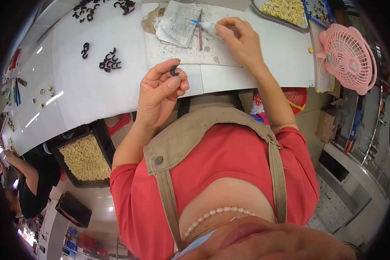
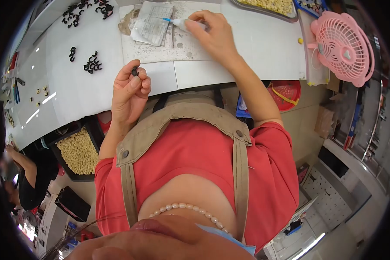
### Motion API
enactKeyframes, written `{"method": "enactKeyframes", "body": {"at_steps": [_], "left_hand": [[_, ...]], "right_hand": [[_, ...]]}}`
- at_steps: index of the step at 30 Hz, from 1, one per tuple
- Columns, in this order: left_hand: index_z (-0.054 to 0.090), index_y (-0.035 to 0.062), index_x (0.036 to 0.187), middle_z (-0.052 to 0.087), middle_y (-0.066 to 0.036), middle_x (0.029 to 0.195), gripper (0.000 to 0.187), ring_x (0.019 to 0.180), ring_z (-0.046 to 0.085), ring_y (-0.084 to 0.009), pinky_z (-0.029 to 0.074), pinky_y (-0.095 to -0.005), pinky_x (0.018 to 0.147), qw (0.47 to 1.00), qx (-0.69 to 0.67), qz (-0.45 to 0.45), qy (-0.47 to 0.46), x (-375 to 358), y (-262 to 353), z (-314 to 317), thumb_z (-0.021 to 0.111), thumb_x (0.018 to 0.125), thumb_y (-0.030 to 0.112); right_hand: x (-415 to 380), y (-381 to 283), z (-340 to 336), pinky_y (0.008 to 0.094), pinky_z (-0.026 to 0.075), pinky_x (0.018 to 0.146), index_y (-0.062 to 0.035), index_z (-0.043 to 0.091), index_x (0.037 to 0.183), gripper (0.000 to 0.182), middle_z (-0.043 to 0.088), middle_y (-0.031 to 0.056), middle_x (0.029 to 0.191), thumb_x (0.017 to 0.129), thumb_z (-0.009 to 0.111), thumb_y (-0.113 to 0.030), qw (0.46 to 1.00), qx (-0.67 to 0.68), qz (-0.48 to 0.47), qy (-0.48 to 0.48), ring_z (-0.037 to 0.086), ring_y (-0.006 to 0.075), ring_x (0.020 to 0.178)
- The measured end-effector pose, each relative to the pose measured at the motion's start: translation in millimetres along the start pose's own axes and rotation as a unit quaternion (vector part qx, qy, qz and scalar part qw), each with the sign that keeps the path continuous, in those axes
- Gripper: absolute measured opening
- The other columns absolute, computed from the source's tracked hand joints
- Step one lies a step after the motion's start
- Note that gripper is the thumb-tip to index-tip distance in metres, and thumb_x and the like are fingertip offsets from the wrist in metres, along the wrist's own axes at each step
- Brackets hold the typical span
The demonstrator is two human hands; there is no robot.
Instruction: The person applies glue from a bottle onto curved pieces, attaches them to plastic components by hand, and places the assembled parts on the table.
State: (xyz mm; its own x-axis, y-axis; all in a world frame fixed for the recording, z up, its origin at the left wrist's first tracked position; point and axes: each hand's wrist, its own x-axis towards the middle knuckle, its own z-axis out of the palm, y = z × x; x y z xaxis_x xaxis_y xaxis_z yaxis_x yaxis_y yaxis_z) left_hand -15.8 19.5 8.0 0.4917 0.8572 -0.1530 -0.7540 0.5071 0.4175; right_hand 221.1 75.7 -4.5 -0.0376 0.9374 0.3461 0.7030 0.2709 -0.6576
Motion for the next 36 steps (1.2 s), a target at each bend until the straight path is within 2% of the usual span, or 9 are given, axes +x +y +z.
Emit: {"method": "enactKeyframes", "body": {"at_steps": [5,7,10,16,19,22,24,28,36], "left_hand": [[0.053,-0.0013,0.108,0.061,-0.011,0.088,0.032,0.077,0.060,-0.0165,0.046,-0.0222,0.065,0.991,0.123,0.021,0.051,-6,1,-9,0.061,0.078,0.003],[0.054,-0.0017,0.108,0.062,-0.011,0.087,0.031,0.077,0.060,-0.0163,0.046,-0.0221,0.065,0.987,0.149,0.017,0.060,-7,-2,-7,0.061,0.078,0.003],[0.054,-0.0018,0.107,0.062,-0.011,0.087,0.031,0.078,0.060,-0.0155,0.046,-0.0218,0.065,0.983,0.170,0.010,0.068,-5,-8,0,0.062,0.077,0.004],[0.052,-0.0023,0.109,0.060,-0.010,0.087,0.032,0.077,0.058,-0.0147,0.047,-0.0220,0.067,0.978,0.182,-0.022,0.103,-1,-14,10,0.060,0.079,0.002],[0.052,-0.0022,0.110,0.060,-0.010,0.088,0.032,0.078,0.059,-0.0141,0.047,-0.0211,0.067,0.979,0.170,-0.040,0.102,4,-18,14,0.059,0.079,0.003],[0.051,-0.0018,0.111,0.060,-0.011,0.092,0.032,0.082,0.059,-0.0152,0.047,-0.0206,0.067,0.982,0.150,-0.060,0.100,8,-21,17,0.058,0.081,0.005],[0.050,-0.0013,0.112,0.060,-0.012,0.096,0.032,0.085,0.059,-0.0161,0.048,-0.0205,0.068,0.982,0.132,-0.083,0.106,10,-22,20,0.058,0.082,0.006],[0.052,-0.0004,0.111,0.059,-0.012,0.102,0.030,0.092,0.058,-0.0176,0.048,-0.0220,0.073,0.984,0.093,-0.110,0.100,14,-24,25,0.057,0.082,0.008],[0.055,0.0006,0.109,0.060,-0.008,0.102,0.029,0.096,0.057,-0.0152,0.047,-0.0223,0.077,0.986,0.101,-0.111,0.069,10,-23,21,0.058,0.083,0.012]], "right_hand": [[54,29,-53,0.0213,0.041,0.063,-0.0066,0.062,0.095,0.018,0.060,0.0029,0.084,0.081,0.059,-0.017,0.986,-0.107,0.106,0.065,0.052,0.0078,0.077],[83,41,-64,0.0300,0.045,0.055,-0.0026,0.059,0.079,0.009,0.059,0.0123,0.064,0.071,0.055,-0.005,0.983,-0.090,0.128,0.094,0.058,0.0203,0.058],[103,69,-65,0.0303,0.045,0.053,-0.0025,0.058,0.083,0.013,0.059,0.0118,0.065,0.072,0.054,-0.006,0.972,-0.216,0.092,0.018,0.057,0.0208,0.056],[89,69,-68,0.0310,0.045,0.054,-0.0019,0.059,0.090,0.018,0.058,0.0122,0.066,0.073,0.055,-0.004,0.983,-0.149,0.105,0.007,0.057,0.0218,0.058],[77,80,-70,0.0303,0.045,0.057,-0.0012,0.058,0.096,0.022,0.059,0.0131,0.072,0.074,0.055,-0.004,0.956,-0.240,-0.114,0.126,0.058,0.0204,0.066],[57,33,-76,0.0312,0.045,0.062,-0.0006,0.055,0.097,0.021,0.059,0.0139,0.077,0.076,0.055,-0.004,0.985,0.107,0.078,0.108,0.058,0.0219,0.073],[32,40,-72,0.0219,0.043,0.064,-0.0031,0.060,0.095,0.016,0.061,0.0052,0.088,0.081,0.059,-0.009,0.997,0.043,-0.017,0.059,0.053,0.0090,0.076],[-13,-31,-53,0.0259,0.047,0.064,-0.0040,0.059,0.095,0.022,0.060,0.0056,0.084,0.073,0.063,-0.003,0.978,0.127,-0.092,-0.135,0.057,0.0162,0.072],[-20,-45,-21,0.0288,0.043,0.066,-0.0093,0.065,0.090,0.028,0.056,0.0018,0.079,0.063,0.068,-0.003,0.958,0.115,-0.243,-0.096,0.051,0.0196,0.075]]}}
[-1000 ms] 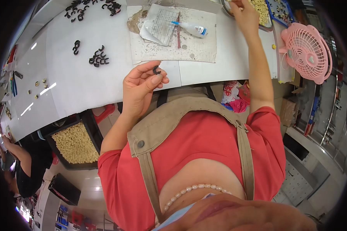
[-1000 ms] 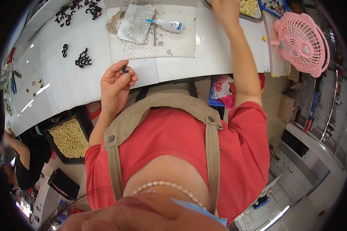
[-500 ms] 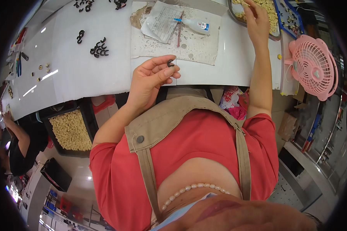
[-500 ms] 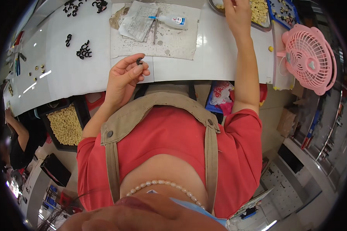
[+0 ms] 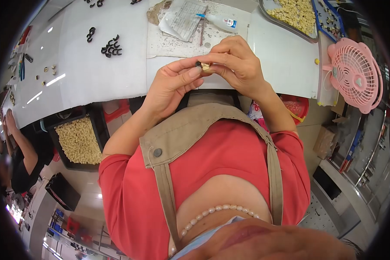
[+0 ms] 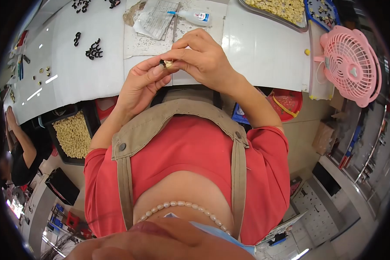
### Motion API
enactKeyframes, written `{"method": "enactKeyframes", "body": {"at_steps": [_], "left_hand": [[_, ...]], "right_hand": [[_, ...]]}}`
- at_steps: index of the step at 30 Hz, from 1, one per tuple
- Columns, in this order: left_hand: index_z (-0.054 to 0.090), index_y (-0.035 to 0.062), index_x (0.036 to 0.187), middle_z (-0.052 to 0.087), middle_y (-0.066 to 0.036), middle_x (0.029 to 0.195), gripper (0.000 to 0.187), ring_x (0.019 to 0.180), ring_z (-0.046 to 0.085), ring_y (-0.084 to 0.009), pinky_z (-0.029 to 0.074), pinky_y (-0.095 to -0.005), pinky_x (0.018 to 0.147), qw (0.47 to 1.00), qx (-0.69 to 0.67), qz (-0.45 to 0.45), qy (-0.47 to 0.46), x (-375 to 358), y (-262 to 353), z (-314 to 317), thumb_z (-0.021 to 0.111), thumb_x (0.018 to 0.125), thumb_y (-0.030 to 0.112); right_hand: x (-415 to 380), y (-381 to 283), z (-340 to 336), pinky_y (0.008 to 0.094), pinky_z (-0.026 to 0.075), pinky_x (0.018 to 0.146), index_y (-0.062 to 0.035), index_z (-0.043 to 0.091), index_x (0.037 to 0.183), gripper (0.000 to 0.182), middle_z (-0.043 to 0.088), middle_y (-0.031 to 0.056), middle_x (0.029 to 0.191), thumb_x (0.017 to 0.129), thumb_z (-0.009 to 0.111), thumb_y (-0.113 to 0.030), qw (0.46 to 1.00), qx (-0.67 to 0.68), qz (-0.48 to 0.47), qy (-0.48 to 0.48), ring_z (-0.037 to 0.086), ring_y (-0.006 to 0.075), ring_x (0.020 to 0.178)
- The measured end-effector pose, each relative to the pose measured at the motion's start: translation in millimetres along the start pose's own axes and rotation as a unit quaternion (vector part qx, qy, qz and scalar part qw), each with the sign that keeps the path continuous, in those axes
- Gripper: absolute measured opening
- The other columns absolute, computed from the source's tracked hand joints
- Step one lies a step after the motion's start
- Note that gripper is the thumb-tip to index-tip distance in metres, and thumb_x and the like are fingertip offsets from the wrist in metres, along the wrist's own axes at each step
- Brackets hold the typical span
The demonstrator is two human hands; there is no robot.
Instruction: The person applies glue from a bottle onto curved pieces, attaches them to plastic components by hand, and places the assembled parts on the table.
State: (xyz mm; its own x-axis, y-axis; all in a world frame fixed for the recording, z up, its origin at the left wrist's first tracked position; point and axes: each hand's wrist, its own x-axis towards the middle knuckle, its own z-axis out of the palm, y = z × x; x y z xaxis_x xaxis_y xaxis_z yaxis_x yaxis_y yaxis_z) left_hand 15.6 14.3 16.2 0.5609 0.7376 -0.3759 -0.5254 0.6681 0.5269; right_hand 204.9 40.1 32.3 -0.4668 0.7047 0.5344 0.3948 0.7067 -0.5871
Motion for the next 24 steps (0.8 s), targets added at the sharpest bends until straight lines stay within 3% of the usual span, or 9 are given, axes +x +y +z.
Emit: {"method": "enactKeyframes", "body": {"at_steps": [6,10,16,24], "left_hand": [[0.055,0.0010,0.109,0.060,-0.007,0.101,0.029,0.094,0.057,-0.0141,0.047,-0.0229,0.077,0.999,0.017,-0.024,-0.014,-3,11,-3,0.059,0.083,0.014],[0.057,0.0012,0.106,0.061,-0.006,0.098,0.027,0.091,0.057,-0.0123,0.047,-0.0229,0.077,0.994,0.085,0.027,-0.058,-5,8,-10,0.060,0.082,0.011],[0.059,-0.0005,0.100,0.062,-0.006,0.092,0.024,0.084,0.058,-0.0100,0.047,-0.0222,0.076,0.976,0.171,0.047,-0.126,-8,17,-8,0.063,0.077,0.003],[0.059,-0.0021,0.095,0.062,-0.007,0.088,0.020,0.082,0.059,-0.0119,0.048,-0.0244,0.076,0.969,0.200,0.074,-0.124,-5,11,10,0.064,0.077,0.003]], "right_hand": [[0,-5,7,0.0292,0.043,0.068,-0.0114,0.065,0.089,0.028,0.056,0.0015,0.083,0.062,0.069,-0.005,1.000,-0.017,0.024,-0.001,0.050,0.0205,0.080],[1,-13,9,0.0296,0.044,0.069,-0.0106,0.065,0.090,0.028,0.057,0.0022,0.090,0.063,0.070,-0.006,0.997,0.059,0.042,-0.005,0.052,0.0212,0.082],[13,-21,-14,0.0320,0.046,0.072,-0.0043,0.062,0.088,0.025,0.059,0.0046,0.092,0.064,0.070,-0.007,0.993,0.083,-0.069,-0.052,0.054,0.0231,0.086],[1,-25,-19,0.0317,0.047,0.072,-0.0023,0.062,0.088,0.022,0.059,0.0086,0.090,0.067,0.068,-0.005,0.990,0.131,-0.055,0.001,0.056,0.0235,0.085]]}}
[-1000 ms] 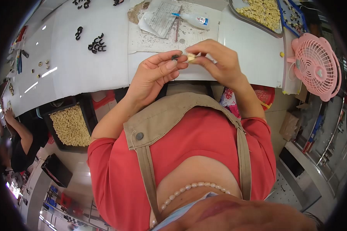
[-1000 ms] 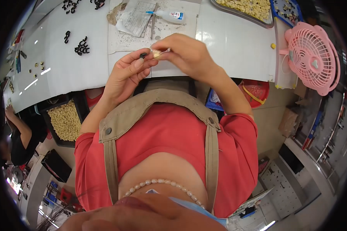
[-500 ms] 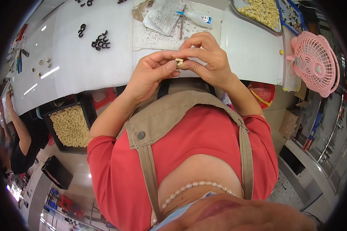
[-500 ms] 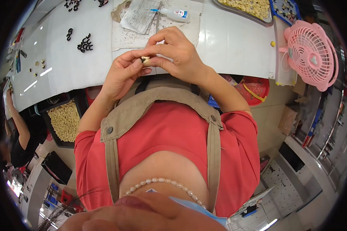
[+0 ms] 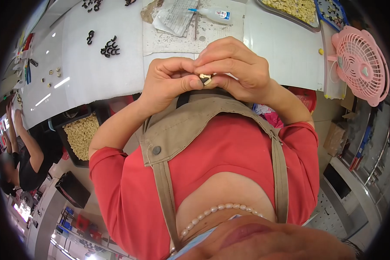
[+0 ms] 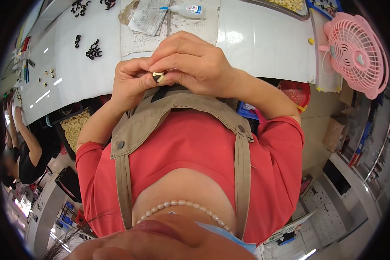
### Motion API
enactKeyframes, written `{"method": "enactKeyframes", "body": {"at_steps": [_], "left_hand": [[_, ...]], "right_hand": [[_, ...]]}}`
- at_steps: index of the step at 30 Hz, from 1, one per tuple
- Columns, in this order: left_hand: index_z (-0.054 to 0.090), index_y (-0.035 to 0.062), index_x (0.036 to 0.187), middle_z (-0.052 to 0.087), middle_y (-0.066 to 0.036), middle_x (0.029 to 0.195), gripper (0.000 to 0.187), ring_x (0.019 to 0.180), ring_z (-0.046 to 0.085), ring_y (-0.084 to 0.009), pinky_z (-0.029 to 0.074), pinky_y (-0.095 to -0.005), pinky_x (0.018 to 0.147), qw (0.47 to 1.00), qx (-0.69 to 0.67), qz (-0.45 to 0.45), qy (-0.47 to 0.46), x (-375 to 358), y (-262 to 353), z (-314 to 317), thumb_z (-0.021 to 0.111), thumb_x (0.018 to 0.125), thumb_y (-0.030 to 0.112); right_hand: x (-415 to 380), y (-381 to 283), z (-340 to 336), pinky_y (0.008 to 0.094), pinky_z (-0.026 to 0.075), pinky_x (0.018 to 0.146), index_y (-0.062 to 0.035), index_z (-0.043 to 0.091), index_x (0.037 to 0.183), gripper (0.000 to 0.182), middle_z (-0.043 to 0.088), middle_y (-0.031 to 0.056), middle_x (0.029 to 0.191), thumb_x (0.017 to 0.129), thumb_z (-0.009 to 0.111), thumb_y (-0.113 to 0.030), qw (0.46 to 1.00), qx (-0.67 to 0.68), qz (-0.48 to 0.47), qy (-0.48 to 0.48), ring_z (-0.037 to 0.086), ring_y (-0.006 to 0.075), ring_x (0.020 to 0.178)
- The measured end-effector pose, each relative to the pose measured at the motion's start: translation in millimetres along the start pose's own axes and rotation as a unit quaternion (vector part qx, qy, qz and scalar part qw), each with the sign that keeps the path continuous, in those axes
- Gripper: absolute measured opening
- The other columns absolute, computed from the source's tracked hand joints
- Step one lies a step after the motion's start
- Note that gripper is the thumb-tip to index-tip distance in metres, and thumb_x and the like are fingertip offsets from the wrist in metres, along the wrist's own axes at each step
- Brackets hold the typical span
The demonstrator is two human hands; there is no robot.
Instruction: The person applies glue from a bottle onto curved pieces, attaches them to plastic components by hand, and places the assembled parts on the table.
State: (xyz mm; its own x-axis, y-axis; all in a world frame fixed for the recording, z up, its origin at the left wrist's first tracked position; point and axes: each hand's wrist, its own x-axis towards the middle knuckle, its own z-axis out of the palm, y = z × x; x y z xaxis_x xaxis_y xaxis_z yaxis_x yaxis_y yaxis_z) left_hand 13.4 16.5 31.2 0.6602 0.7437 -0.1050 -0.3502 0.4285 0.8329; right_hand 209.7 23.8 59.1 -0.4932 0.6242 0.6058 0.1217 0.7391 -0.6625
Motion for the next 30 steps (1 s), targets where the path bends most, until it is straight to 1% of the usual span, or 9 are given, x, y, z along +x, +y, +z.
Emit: {"method": "enactKeyframes", "body": {"at_steps": [3,6,10,12,15,18,25,28,30], "left_hand": [[0.059,-0.0016,0.097,0.061,-0.008,0.093,0.020,0.085,0.059,-0.0138,0.048,-0.0270,0.078,0.998,-0.068,-0.004,0.000,4,-5,7,0.063,0.078,0.006],[0.058,-0.0008,0.098,0.059,-0.009,0.097,0.022,0.090,0.057,-0.0149,0.046,-0.0290,0.081,0.991,-0.119,-0.016,0.061,9,-2,18,0.061,0.081,0.011],[0.057,-0.0002,0.102,0.058,-0.009,0.097,0.024,0.093,0.055,-0.0154,0.045,-0.0304,0.083,0.999,-0.036,0.027,0.013,13,-9,6,0.060,0.082,0.014],[0.056,-0.0002,0.103,0.059,-0.009,0.095,0.026,0.092,0.054,-0.0157,0.044,-0.0305,0.083,0.997,0.010,0.079,-0.004,12,-11,1,0.058,0.084,0.016],[0.056,0.0001,0.101,0.058,-0.009,0.096,0.026,0.093,0.055,-0.0170,0.043,-0.0314,0.084,0.981,-0.190,-0.011,0.023,7,-12,9,0.055,0.086,0.020],[0.057,0.0013,0.098,0.058,-0.009,0.097,0.026,0.095,0.055,-0.0183,0.041,-0.0333,0.087,0.968,-0.249,-0.022,0.013,8,-9,10,0.051,0.087,0.025],[0.057,0.0017,0.097,0.058,-0.007,0.097,0.028,0.097,0.053,-0.0174,0.039,-0.0335,0.089,0.960,-0.279,-0.034,0.010,4,-12,2,0.052,0.087,0.028],[0.056,0.0010,0.097,0.058,-0.007,0.097,0.030,0.096,0.053,-0.0162,0.039,-0.0323,0.088,0.960,-0.279,-0.035,0.020,1,-10,-2,0.053,0.086,0.029],[0.055,0.0006,0.099,0.058,-0.006,0.097,0.032,0.095,0.053,-0.0155,0.038,-0.0317,0.088,0.958,-0.283,-0.033,0.028,-3,-11,-7,0.053,0.086,0.030]], "right_hand": [[-8,3,-1,0.0311,0.047,0.072,-0.0019,0.061,0.090,0.022,0.059,0.0096,0.090,0.069,0.067,-0.006,0.999,0.019,0.035,0.012,0.056,0.0232,0.085],[-12,10,3,0.0303,0.047,0.071,-0.0038,0.062,0.092,0.025,0.060,0.0080,0.087,0.068,0.068,-0.004,0.995,0.042,0.076,0.058,0.056,0.0222,0.083],[-13,11,12,0.0293,0.046,0.071,-0.0059,0.061,0.094,0.028,0.061,0.0057,0.086,0.068,0.069,-0.004,0.989,0.095,0.060,0.098,0.057,0.0207,0.082],[-15,19,8,0.0292,0.047,0.071,-0.0024,0.056,0.101,0.036,0.059,0.0089,0.092,0.068,0.069,-0.002,0.996,0.071,0.037,0.046,0.057,0.0215,0.082],[-7,13,9,0.0288,0.047,0.071,0.0009,0.052,0.106,0.044,0.058,0.0115,0.092,0.066,0.070,0.001,0.997,0.051,0.037,0.049,0.059,0.0209,0.081],[-3,12,11,0.0284,0.048,0.071,0.0027,0.049,0.108,0.048,0.059,0.0125,0.088,0.065,0.069,0.003,0.997,0.025,0.049,0.046,0.060,0.0194,0.079],[6,10,14,0.0269,0.049,0.069,0.0042,0.049,0.107,0.047,0.059,0.0127,0.087,0.063,0.065,0.007,0.998,-0.039,0.053,0.012,0.060,0.0179,0.076],[5,17,27,0.0243,0.049,0.060,-0.0019,0.053,0.101,0.043,0.059,0.0074,0.079,0.060,0.066,0.002,0.995,-0.053,0.040,0.075,0.059,0.0166,0.068],[4,24,39,0.0245,0.049,0.061,-0.0002,0.052,0.100,0.043,0.060,0.0087,0.080,0.060,0.067,0.002,0.995,-0.045,0.031,0.090,0.059,0.0176,0.068]]}}
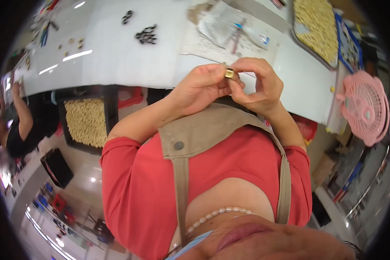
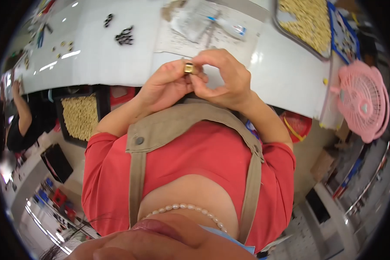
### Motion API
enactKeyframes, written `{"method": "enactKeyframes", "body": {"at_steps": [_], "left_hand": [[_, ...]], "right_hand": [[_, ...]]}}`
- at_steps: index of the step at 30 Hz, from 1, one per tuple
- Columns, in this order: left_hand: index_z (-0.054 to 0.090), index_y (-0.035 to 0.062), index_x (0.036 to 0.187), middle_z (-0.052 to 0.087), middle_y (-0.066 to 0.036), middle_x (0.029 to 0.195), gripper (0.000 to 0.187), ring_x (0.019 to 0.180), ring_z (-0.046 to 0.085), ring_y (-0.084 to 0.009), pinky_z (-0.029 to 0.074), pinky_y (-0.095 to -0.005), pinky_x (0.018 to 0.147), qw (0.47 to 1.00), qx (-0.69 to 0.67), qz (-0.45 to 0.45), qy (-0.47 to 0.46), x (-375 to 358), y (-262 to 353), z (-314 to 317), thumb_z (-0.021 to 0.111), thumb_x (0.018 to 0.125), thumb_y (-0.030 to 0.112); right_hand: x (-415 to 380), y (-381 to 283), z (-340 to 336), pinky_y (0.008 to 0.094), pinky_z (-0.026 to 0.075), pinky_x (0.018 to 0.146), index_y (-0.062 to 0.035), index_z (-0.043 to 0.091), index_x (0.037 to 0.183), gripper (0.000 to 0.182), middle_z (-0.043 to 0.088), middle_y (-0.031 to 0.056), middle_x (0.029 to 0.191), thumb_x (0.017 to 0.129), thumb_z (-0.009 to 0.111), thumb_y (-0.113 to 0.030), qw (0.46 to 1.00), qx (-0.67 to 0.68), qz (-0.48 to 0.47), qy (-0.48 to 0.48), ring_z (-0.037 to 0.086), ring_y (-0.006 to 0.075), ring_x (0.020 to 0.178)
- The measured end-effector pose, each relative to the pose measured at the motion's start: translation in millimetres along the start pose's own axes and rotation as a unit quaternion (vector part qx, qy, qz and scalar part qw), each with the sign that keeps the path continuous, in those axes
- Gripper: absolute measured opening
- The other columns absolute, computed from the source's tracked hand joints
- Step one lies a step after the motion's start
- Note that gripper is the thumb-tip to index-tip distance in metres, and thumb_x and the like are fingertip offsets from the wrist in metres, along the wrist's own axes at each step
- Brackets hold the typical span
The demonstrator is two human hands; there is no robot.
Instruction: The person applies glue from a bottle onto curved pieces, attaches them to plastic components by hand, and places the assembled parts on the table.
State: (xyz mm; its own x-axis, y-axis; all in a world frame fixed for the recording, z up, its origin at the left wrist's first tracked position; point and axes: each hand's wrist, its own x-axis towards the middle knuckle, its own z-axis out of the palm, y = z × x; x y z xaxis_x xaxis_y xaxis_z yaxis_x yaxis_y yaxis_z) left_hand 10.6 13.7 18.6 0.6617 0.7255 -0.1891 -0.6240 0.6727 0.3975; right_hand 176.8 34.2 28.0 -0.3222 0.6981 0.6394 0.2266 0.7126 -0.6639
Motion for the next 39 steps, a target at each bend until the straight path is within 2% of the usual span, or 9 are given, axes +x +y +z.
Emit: {"method": "enactKeyframes", "body": {"at_steps": [3,5,7,10,15,27,30,33,39], "left_hand": [[0.057,0.0006,0.094,0.059,-0.006,0.095,0.021,0.092,0.053,-0.0148,0.039,-0.0302,0.086,0.978,0.191,0.071,0.045,-12,21,-5,0.057,0.083,0.018],[0.059,0.0018,0.089,0.060,-0.006,0.092,0.011,0.089,0.053,-0.0133,0.039,-0.0283,0.083,0.897,0.390,0.162,0.130,-28,46,-14,0.058,0.079,0.006],[0.061,0.0044,0.085,0.061,-0.003,0.088,0.009,0.084,0.054,-0.0117,0.042,-0.0255,0.079,0.618,0.657,0.332,0.278,-46,86,-43,0.060,0.076,0.004],[0.063,0.0066,0.082,0.061,-0.006,0.080,0.015,0.076,0.058,-0.0206,0.045,-0.0276,0.069,0.322,0.754,0.395,0.414,-83,155,-105,0.068,0.068,0.011],[0.065,0.0199,0.084,0.057,0.002,0.098,0.022,0.099,0.048,-0.0183,0.027,-0.0444,0.081,0.092,0.805,0.213,0.546,-103,192,-139,0.063,0.070,0.037],[0.063,0.0102,0.081,0.060,-0.005,0.081,0.017,0.081,0.057,-0.0203,0.040,-0.0358,0.073,0.314,0.818,0.324,0.357,-32,169,-129,0.065,0.073,0.025],[0.060,0.0018,0.087,0.063,-0.006,0.082,0.017,0.077,0.059,-0.0141,0.044,-0.0261,0.071,0.475,0.721,0.304,0.402,-38,143,-90,0.062,0.078,0.017],[0.057,-0.0016,0.090,0.063,-0.008,0.082,0.016,0.077,0.059,-0.0118,0.044,-0.0220,0.071,0.724,0.517,0.311,0.335,-35,106,-62,0.061,0.079,0.009],[0.050,-0.0033,0.101,0.060,-0.012,0.084,0.023,0.076,0.059,-0.0154,0.045,-0.0247,0.070,0.886,0.356,0.236,0.180,-18,19,-23,0.057,0.079,-0.001]], "right_hand": [[-2,-2,11,0.0262,0.049,0.069,-0.0003,0.050,0.105,0.047,0.060,0.0103,0.088,0.062,0.069,0.001,0.996,0.068,0.051,-0.008,0.060,0.0186,0.078],[10,-4,4,0.0286,0.047,0.075,-0.0005,0.049,0.107,0.049,0.058,0.0112,0.095,0.063,0.071,0.000,0.999,0.017,0.042,-0.027,0.058,0.0198,0.087],[10,-2,-5,0.0307,0.043,0.082,-0.0006,0.050,0.107,0.047,0.055,0.0113,0.104,0.064,0.072,-0.002,0.996,-0.010,0.089,-0.005,0.053,0.0207,0.096],[-6,21,-20,0.0281,0.043,0.078,-0.0002,0.052,0.104,0.040,0.056,0.0103,0.103,0.068,0.069,-0.001,0.985,-0.066,0.145,0.062,0.054,0.0184,0.092],[-28,31,-28,0.0265,0.043,0.076,0.0001,0.055,0.099,0.026,0.059,0.0087,0.096,0.074,0.063,-0.001,0.967,-0.090,0.214,0.104,0.054,0.0147,0.087],[-25,35,-43,0.0231,0.044,0.068,-0.0013,0.061,0.089,0.015,0.062,0.0046,0.080,0.076,0.063,-0.007,0.957,-0.110,0.262,0.053,0.055,0.0105,0.072],[-2,48,-60,0.0231,0.043,0.066,-0.0024,0.062,0.091,0.020,0.062,0.0042,0.080,0.076,0.064,-0.016,0.937,-0.081,0.331,0.072,0.054,0.0105,0.069],[9,64,-66,0.0224,0.043,0.065,-0.0028,0.062,0.092,0.028,0.061,0.0041,0.081,0.074,0.067,-0.023,0.930,-0.116,0.344,0.062,0.054,0.0107,0.069],[-8,65,-43,0.0225,0.041,0.057,-0.0021,0.060,0.096,0.032,0.057,0.0053,0.076,0.073,0.066,-0.024,0.951,-0.223,0.213,-0.039,0.049,0.0102,0.062]]}}
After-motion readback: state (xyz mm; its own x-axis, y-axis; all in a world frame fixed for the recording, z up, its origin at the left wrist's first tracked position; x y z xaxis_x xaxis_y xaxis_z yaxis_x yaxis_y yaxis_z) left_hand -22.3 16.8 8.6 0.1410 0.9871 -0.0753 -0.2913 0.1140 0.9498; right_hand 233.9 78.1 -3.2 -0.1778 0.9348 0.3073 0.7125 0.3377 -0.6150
